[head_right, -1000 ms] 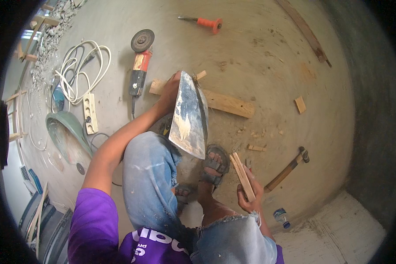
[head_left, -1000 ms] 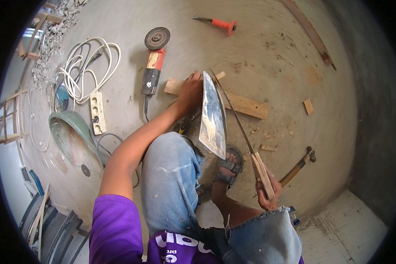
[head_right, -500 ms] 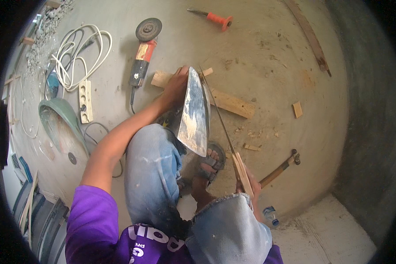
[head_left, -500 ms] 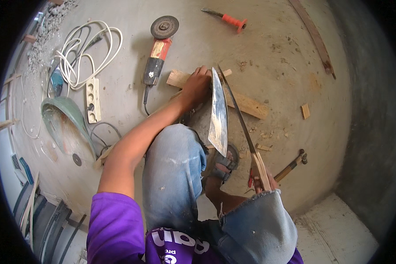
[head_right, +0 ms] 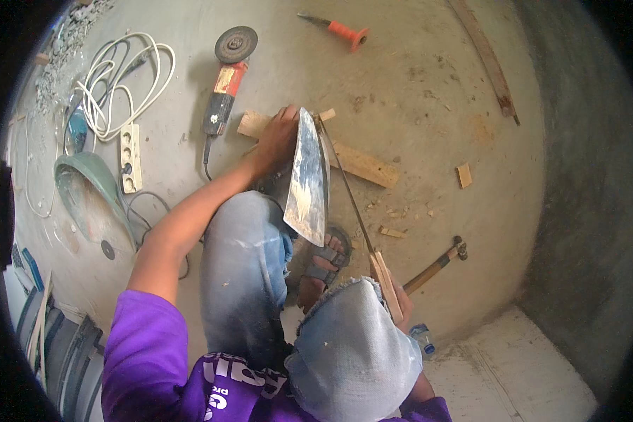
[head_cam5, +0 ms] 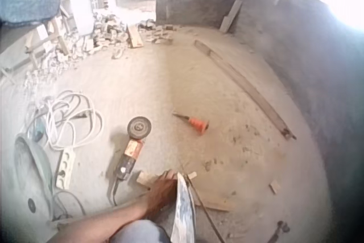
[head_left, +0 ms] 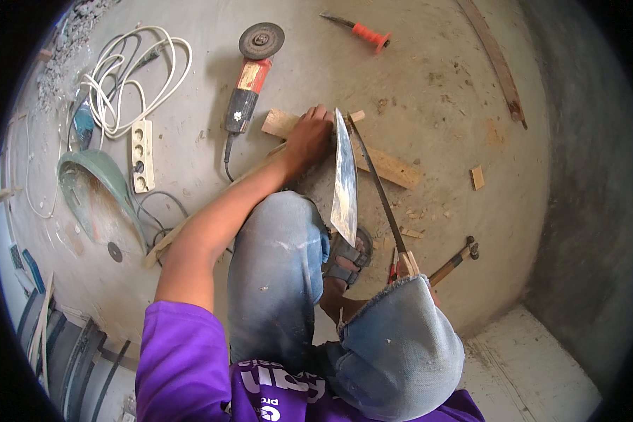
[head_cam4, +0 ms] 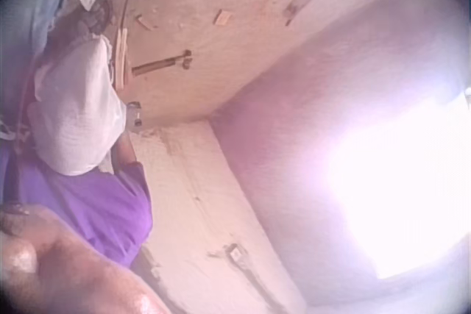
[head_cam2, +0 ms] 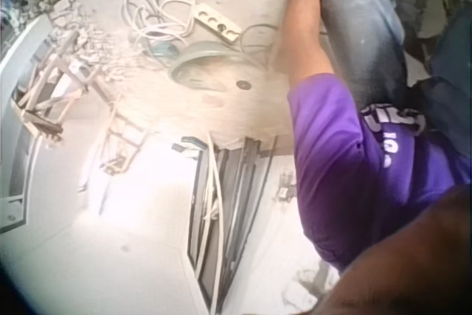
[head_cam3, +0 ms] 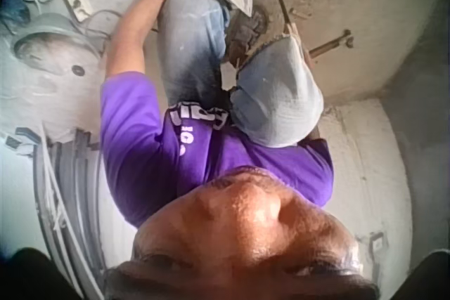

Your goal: The person repairs a hoe by attaching a new wooden handle. They use a hammer to drive the wooden wedge into the handle, a saw to cut the excess wood, and a utility knife to trim the wood. The person also uses a grinder to smooth the edges of the handle.

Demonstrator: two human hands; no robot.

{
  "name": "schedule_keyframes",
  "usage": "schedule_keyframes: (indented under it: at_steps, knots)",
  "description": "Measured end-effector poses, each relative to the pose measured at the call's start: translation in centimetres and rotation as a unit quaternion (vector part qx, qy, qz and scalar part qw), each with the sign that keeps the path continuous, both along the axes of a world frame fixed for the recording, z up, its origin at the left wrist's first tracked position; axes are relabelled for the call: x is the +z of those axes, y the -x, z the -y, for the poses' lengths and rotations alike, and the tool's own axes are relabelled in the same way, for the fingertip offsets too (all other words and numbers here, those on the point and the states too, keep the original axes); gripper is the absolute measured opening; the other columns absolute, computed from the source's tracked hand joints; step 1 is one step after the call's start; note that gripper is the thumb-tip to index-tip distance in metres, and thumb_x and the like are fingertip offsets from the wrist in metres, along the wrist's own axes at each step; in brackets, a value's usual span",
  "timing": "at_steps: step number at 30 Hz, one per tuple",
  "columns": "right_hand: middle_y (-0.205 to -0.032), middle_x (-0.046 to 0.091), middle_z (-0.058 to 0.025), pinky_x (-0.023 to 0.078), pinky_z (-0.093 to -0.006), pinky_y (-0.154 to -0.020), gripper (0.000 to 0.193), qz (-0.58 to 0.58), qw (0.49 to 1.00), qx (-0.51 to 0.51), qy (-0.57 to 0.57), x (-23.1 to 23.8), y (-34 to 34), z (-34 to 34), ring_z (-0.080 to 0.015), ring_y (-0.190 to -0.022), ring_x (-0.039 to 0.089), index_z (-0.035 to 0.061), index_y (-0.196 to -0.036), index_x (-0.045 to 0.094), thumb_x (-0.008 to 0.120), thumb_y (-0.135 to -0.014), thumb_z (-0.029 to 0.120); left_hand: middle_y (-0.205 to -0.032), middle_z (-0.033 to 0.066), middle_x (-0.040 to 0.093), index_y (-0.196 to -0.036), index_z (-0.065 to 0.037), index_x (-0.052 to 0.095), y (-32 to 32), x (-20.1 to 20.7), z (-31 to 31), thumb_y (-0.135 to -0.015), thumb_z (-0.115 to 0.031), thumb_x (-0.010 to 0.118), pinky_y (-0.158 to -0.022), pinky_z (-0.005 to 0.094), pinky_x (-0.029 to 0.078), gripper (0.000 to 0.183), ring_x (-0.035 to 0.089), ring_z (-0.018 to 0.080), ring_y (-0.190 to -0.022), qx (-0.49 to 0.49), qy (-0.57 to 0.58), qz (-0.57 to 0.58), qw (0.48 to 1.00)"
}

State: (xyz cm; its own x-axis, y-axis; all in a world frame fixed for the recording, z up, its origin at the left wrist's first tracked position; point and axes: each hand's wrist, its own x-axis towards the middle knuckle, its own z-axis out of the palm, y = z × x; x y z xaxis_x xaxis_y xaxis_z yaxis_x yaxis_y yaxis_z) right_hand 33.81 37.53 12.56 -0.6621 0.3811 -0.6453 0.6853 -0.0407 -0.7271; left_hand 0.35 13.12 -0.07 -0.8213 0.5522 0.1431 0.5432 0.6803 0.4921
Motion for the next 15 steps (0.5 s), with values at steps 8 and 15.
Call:
schedule_keyframes:
  at_steps: [8,15]
  knots:
    - [-0.120,0.066,-0.0180,0.046,-0.0337,-0.096,0.047,-0.256,0.939,0.176,-0.149,-4.1,18.7,5.2,-0.0240,-0.109,0.063,-0.0010,-0.131,0.057,0.060,-0.084,0.002,-0.099,0.0181,0.056,-0.096,0.002,0.060,-0.5,1.4,-1.5,-0.076,-0.010,0.064,-0.086,0.0419,0.049,0.024,0.057,0.0337,-0.101,0.030,-0.016,0.018,0.999]
    - [-0.115,0.067,-0.0161,0.053,-0.0289,-0.080,0.038,-0.043,0.997,-0.035,0.052,-0.7,-2.2,-1.4,-0.0177,-0.096,0.067,0.0006,-0.128,0.060,0.066,-0.092,0.010,-0.099,0.0169,0.057,-0.097,0.002,0.059,-0.8,1.5,0.9,-0.078,-0.011,0.062,-0.084,0.0415,0.049,0.023,0.058,0.0334,-0.100,0.005,-0.003,0.017,1.000]
